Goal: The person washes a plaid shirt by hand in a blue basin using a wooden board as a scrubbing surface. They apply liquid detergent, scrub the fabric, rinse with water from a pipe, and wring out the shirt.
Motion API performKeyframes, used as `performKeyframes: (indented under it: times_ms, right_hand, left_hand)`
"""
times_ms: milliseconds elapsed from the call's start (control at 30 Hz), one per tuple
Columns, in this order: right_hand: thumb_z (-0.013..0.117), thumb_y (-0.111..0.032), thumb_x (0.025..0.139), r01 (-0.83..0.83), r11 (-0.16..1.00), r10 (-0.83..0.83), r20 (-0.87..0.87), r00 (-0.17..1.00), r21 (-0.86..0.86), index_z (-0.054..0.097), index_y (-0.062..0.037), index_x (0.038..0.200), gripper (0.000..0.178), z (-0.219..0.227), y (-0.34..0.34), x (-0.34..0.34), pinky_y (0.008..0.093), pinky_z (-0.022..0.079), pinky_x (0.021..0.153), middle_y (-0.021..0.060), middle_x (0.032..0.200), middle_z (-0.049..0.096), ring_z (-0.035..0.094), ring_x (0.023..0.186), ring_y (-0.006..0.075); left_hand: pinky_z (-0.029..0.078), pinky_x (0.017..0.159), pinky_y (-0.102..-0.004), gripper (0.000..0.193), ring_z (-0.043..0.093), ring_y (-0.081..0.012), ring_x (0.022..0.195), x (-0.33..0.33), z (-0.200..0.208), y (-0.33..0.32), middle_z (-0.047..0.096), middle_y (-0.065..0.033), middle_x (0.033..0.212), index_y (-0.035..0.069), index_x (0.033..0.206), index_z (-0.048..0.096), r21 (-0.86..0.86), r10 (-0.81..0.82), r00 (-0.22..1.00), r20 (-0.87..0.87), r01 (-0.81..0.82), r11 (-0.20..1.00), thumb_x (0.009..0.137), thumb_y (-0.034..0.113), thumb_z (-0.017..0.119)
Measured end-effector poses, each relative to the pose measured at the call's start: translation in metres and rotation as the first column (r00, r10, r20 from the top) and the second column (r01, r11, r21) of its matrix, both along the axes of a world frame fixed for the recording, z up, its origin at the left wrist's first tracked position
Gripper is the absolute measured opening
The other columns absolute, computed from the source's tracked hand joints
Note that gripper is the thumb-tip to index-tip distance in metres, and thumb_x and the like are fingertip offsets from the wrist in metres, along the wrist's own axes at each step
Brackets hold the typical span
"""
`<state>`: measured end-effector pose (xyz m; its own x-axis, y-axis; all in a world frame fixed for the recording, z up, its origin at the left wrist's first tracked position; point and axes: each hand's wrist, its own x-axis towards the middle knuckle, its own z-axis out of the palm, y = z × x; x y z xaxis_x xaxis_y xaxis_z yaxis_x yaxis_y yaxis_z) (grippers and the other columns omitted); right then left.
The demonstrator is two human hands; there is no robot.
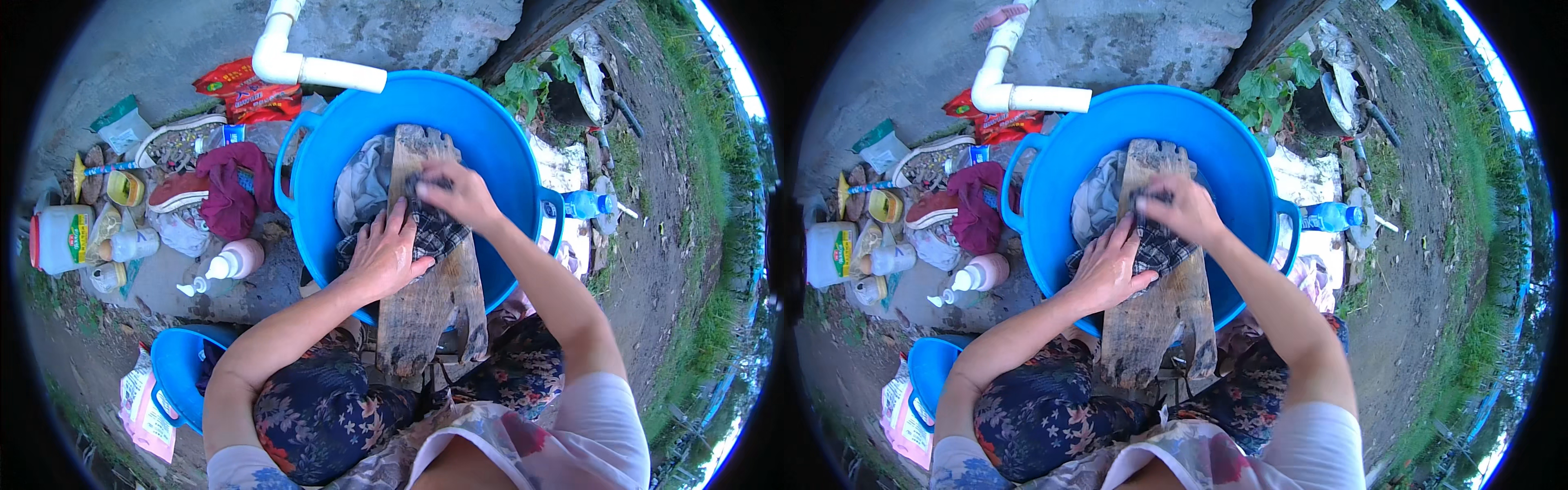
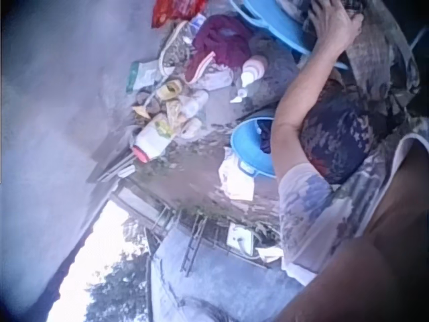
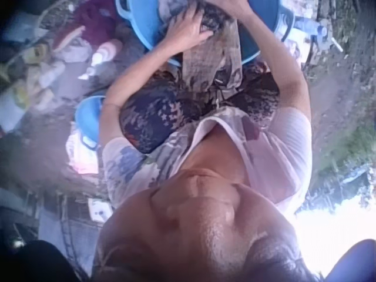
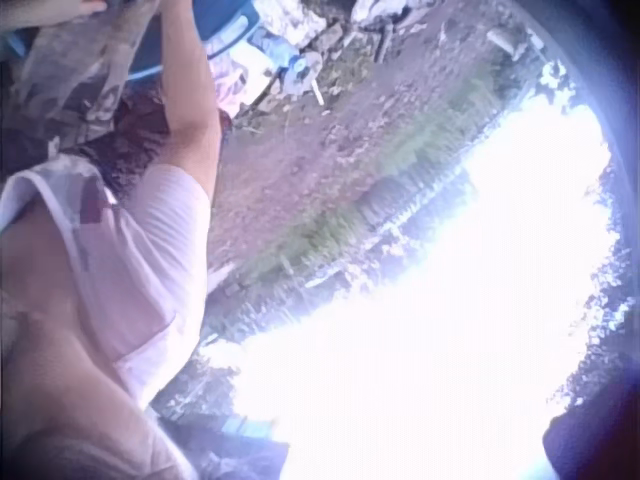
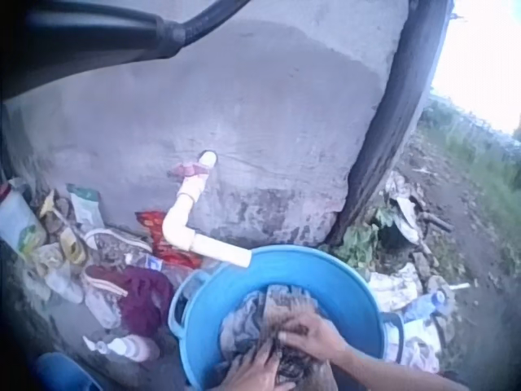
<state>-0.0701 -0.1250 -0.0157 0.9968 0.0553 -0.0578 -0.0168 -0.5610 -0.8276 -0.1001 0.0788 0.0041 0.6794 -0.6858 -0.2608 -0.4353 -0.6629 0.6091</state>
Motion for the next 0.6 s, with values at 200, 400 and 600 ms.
performKeyframes:
  times_ms: [200, 400, 600]
  right_hand:
    - [0.076, -0.038, 0.073, 0.158, 0.930, -0.089, 0.215, 0.973, -0.333, 0.062, -0.0114, 0.080, 0.031, -0.010, 0.024, -0.008, 0.0415, 0.044, 0.082, 0.0075, 0.087, 0.066, 0.060, 0.092, 0.0291]
    - [0.069, -0.044, 0.079, 0.208, 0.942, -0.237, -0.083, 0.968, -0.263, 0.068, -0.0079, 0.100, 0.042, -0.024, -0.008, 0.031, 0.0461, 0.045, 0.091, 0.0171, 0.114, 0.064, 0.060, 0.106, 0.0351]
    - [0.080, -0.036, 0.067, 0.024, 0.968, 0.067, 0.350, 0.934, -0.252, 0.064, -0.0138, 0.074, 0.029, 0.015, 0.038, -0.048, 0.0432, 0.042, 0.080, 0.0035, 0.089, 0.066, 0.059, 0.088, 0.0269]
  left_hand:
    - [0.032, 0.105, -0.0557, 0.074, 0.033, -0.0454, 0.132, 0.000, 0.001, -0.006, 0.024, -0.0261, 0.148, -0.007, 0.135, 0.039, 0.029, -0.012, 1.000, -0.001, 0.012, 1.000, 0.083, 0.039, 0.066]
    - [0.034, 0.105, -0.0528, 0.074, 0.035, -0.0448, 0.131, 0.005, 0.004, -0.006, 0.025, -0.0276, 0.148, -0.008, 0.134, 0.041, -0.025, -0.014, 1.000, -0.013, 0.013, 1.000, 0.083, 0.039, 0.067]
    - [0.034, 0.100, -0.0591, 0.074, 0.037, -0.0488, 0.126, -0.002, -0.017, 0.009, 0.023, -0.0280, 0.147, -0.004, 0.135, 0.042, -0.033, -0.026, 0.998, 0.057, 0.027, 0.999, 0.082, 0.041, 0.068]
